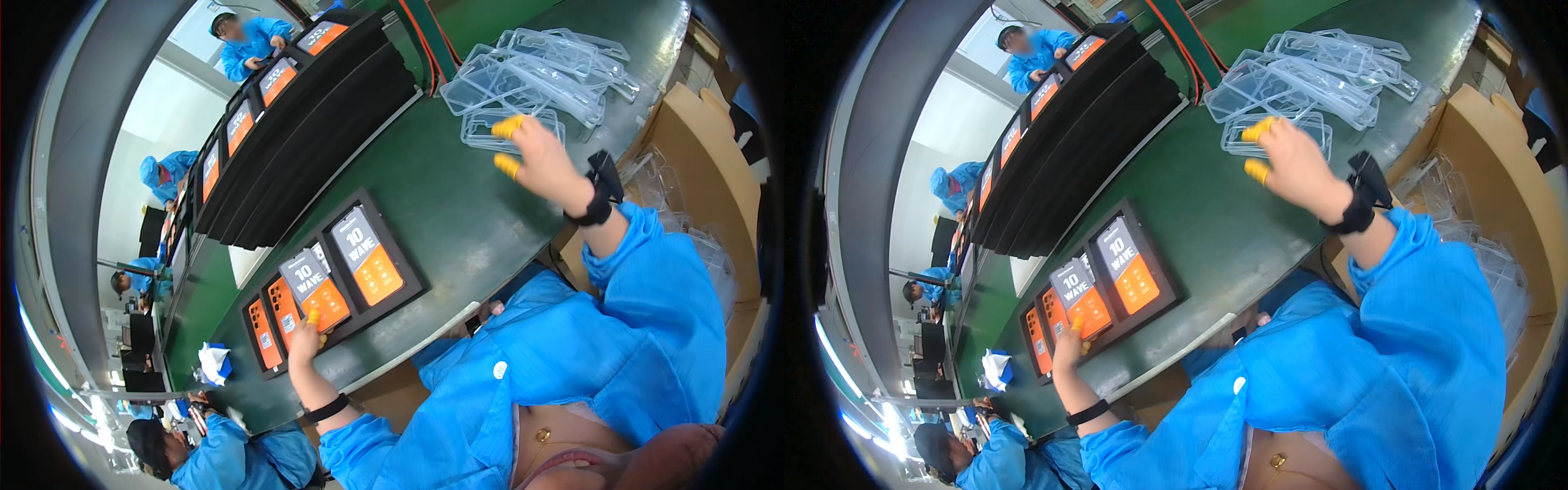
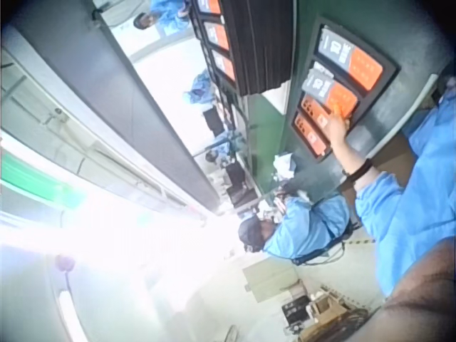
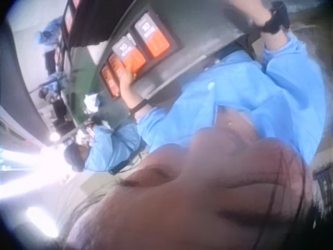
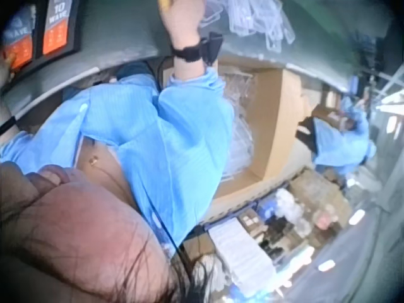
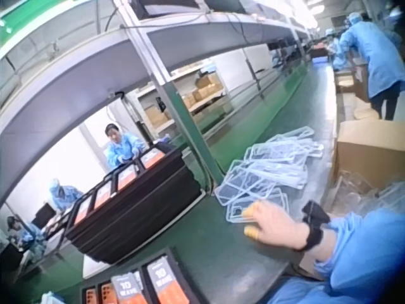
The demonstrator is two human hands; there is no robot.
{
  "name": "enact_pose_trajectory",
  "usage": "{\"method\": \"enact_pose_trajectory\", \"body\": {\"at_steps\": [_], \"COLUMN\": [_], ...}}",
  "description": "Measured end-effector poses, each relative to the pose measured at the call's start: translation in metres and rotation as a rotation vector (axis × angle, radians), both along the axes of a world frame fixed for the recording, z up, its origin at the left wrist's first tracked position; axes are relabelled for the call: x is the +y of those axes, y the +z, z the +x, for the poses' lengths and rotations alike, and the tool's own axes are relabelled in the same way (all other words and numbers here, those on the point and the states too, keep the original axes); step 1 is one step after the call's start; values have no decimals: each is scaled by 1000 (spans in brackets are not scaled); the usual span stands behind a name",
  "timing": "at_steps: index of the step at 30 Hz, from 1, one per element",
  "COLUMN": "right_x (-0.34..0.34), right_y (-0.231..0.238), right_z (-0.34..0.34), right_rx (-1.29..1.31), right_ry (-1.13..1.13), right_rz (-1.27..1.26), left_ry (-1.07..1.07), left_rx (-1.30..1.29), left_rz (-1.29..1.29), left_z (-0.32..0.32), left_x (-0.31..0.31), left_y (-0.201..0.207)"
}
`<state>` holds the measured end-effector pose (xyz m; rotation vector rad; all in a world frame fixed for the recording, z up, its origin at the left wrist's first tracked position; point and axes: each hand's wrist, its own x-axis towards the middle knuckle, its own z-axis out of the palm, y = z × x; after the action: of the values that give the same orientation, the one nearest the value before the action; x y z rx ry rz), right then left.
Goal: The person is inspecting mobile phones, applying protective film or labels, and placing them into trays and boxes.
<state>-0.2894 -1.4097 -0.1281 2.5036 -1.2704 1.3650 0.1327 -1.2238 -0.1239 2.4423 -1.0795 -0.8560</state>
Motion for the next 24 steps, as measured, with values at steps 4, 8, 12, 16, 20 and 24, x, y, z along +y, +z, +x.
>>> {"method": "enact_pose_trajectory", "body": {"at_steps": [4,8,12,16,20,24], "right_x": [-46,-55,-60,-51,-32,-12], "right_y": [-28,-40,-21,21,31,-43], "right_z": [-25,-34,-39,-37,-16,18], "right_rx": [407,388,176,-249,-667,430], "right_ry": [-205,-133,-172,-129,368,211], "right_rz": [251,186,129,-5,348,257], "left_ry": [-92,-268,114,376,499,369], "left_rx": [211,-930,-995,-917,-957,-977], "left_rz": [-72,249,49,-340,-237,-220], "left_z": [13,-23,-46,26,60,58], "left_x": [7,-10,-9,20,55,43], "left_y": [-4,3,36,11,-47,-43]}}
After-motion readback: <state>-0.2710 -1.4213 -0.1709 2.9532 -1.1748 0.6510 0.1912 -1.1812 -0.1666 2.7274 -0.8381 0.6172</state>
